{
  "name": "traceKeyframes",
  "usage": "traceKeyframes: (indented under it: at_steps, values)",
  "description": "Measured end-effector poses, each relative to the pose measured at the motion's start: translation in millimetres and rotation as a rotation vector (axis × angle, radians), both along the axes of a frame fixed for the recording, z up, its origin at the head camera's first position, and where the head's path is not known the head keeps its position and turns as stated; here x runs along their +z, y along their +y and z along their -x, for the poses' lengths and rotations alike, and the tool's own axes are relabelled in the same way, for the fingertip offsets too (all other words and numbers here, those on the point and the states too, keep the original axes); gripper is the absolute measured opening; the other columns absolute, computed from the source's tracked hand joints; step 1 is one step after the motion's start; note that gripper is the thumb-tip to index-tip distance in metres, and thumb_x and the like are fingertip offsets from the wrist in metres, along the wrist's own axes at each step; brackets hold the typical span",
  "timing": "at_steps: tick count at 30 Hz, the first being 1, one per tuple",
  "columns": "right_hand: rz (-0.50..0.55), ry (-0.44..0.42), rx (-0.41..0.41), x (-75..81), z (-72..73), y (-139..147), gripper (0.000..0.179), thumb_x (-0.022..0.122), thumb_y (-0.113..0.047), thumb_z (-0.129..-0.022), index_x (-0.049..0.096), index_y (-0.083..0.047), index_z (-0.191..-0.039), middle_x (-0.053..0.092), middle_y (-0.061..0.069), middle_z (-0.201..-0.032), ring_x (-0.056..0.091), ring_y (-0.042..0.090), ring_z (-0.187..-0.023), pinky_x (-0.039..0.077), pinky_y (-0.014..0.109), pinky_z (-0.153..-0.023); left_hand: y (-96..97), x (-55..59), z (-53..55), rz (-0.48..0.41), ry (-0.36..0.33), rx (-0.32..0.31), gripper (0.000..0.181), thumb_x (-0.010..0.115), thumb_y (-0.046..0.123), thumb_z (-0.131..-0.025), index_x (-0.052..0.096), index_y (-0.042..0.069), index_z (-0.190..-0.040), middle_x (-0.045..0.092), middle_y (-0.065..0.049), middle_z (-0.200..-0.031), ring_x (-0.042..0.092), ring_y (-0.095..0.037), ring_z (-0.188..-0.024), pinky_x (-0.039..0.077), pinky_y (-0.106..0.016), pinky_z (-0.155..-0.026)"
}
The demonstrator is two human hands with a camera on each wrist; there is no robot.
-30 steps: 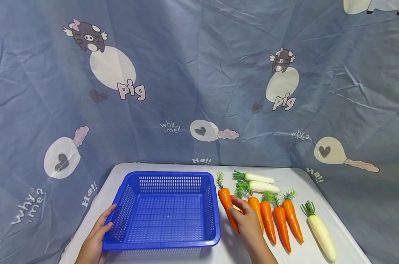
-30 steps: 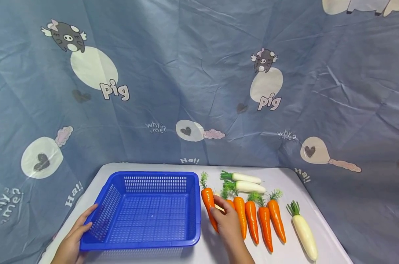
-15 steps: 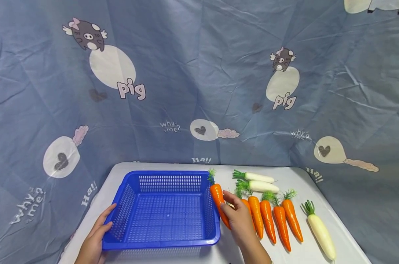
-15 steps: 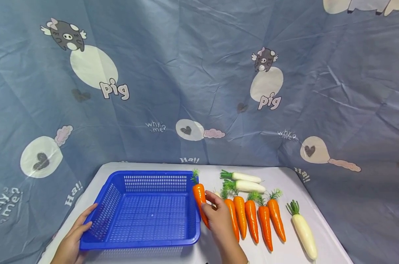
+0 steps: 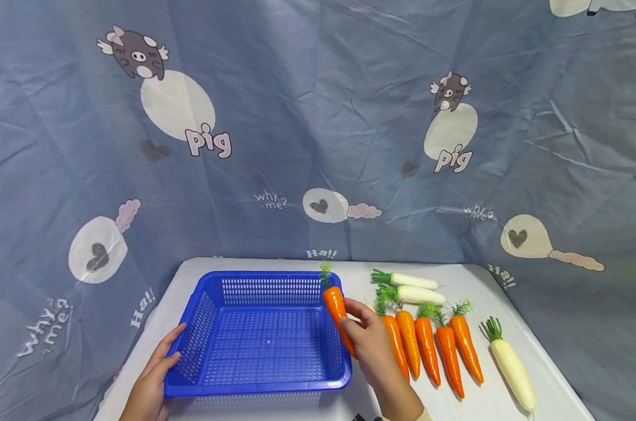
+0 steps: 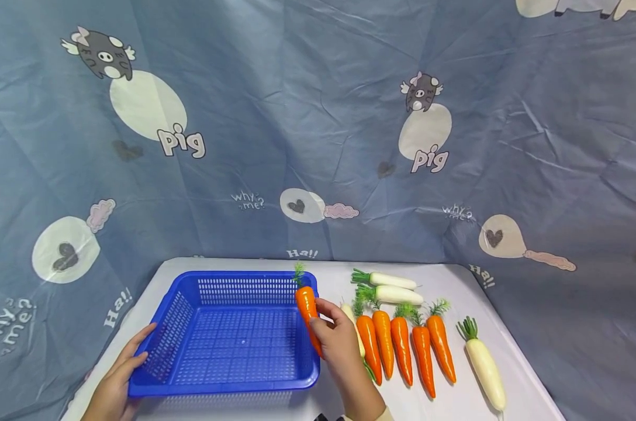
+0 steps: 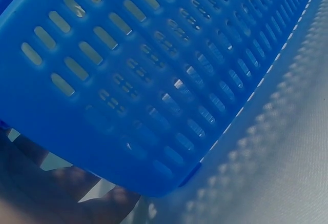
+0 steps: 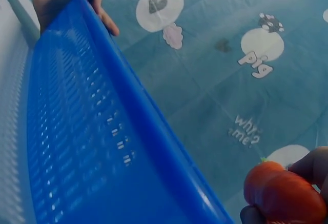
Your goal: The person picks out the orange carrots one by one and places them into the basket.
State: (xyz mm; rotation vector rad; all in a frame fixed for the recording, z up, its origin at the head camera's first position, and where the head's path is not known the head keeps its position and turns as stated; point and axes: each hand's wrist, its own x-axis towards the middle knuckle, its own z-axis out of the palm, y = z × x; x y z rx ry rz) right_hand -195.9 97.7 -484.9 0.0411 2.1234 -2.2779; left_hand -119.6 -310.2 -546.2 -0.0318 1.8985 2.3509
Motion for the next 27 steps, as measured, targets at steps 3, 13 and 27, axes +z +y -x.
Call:
traceKeyframes:
  at_steps: [3,13,27]
  values:
    - [-0.019,0.008,0.009,1.6,0.7,-5,0.042,0.069,-0.010,-0.097,0.065,-0.004,-0.139,0.063,0.019,-0.139,0.068,0.022,-0.103,0.058,0.031,-0.080,0.5,-0.1,0.1,-0.001,0.010,-0.005,0.055,0.025,0.027,-0.116,0.010,0.029,-0.168,0.028,0.008,-0.149,0.061,-0.017,-0.120,0.059,-0.046,-0.088]
    - [-0.030,0.036,0.032,3.4,2.6,-19,0.043,0.070,-0.010,-0.097,0.065,-0.003,-0.138,0.064,0.019,-0.138,0.068,0.024,-0.111,0.057,0.030,-0.086,2.4,1.5,-0.1,0.038,-0.025,0.027,0.054,0.024,0.027,-0.116,0.011,0.029,-0.168,0.023,0.008,-0.153,0.061,-0.018,-0.119,0.059,-0.047,-0.088]
    - [-0.067,0.027,0.056,8.1,6.5,-34,0.041,0.070,-0.012,-0.097,0.067,-0.004,-0.137,0.067,0.016,-0.131,0.065,0.022,-0.104,0.056,0.033,-0.085,0.7,0.0,0.0,0.017,0.008,0.004,0.054,0.025,0.027,-0.116,0.011,0.028,-0.169,0.023,0.010,-0.152,0.061,-0.015,-0.120,0.059,-0.045,-0.089]
